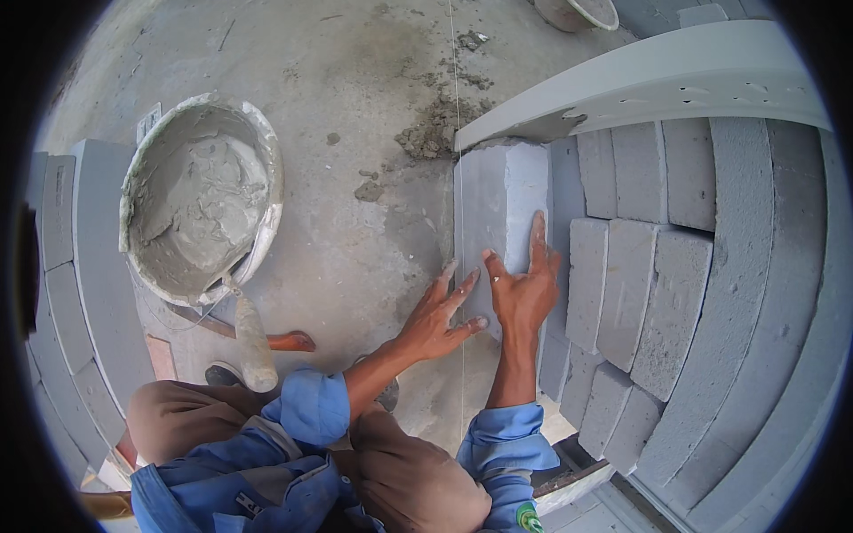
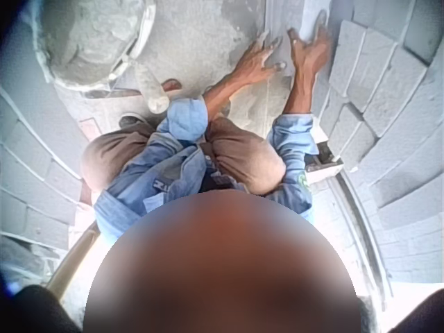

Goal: The person constructs a wall by applying mortar from a bucket onto lightweight concrete blocks with a trowel, then laying the blocks in courses.

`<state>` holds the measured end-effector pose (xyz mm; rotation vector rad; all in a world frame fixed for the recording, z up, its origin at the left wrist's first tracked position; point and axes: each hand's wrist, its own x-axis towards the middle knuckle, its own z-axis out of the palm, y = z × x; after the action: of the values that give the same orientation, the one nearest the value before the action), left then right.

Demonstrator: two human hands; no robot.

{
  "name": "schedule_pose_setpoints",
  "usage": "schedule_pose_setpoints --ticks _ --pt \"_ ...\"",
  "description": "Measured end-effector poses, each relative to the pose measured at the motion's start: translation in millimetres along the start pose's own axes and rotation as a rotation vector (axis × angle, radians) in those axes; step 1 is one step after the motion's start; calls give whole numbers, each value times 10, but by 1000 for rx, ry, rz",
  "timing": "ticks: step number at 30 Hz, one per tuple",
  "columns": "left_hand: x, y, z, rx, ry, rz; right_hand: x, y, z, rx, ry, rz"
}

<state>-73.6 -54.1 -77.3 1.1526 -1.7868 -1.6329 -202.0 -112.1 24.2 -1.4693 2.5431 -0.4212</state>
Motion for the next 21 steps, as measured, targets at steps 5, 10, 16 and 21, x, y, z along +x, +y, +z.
schedule_pose_setpoints --ticks 5,10,16,21 --pt "16 -25 28 10 -9 -1 13 24 16 -15 4 7" --pt "26 -37 41 -22 1 10 19 35 50 -16 21 -16" --pt "48 5 58 -42 9 3 35 68 36 -8 26 7" --pt "38 -11 42 -42 8 -10 27 76 93 -16 35 -15"
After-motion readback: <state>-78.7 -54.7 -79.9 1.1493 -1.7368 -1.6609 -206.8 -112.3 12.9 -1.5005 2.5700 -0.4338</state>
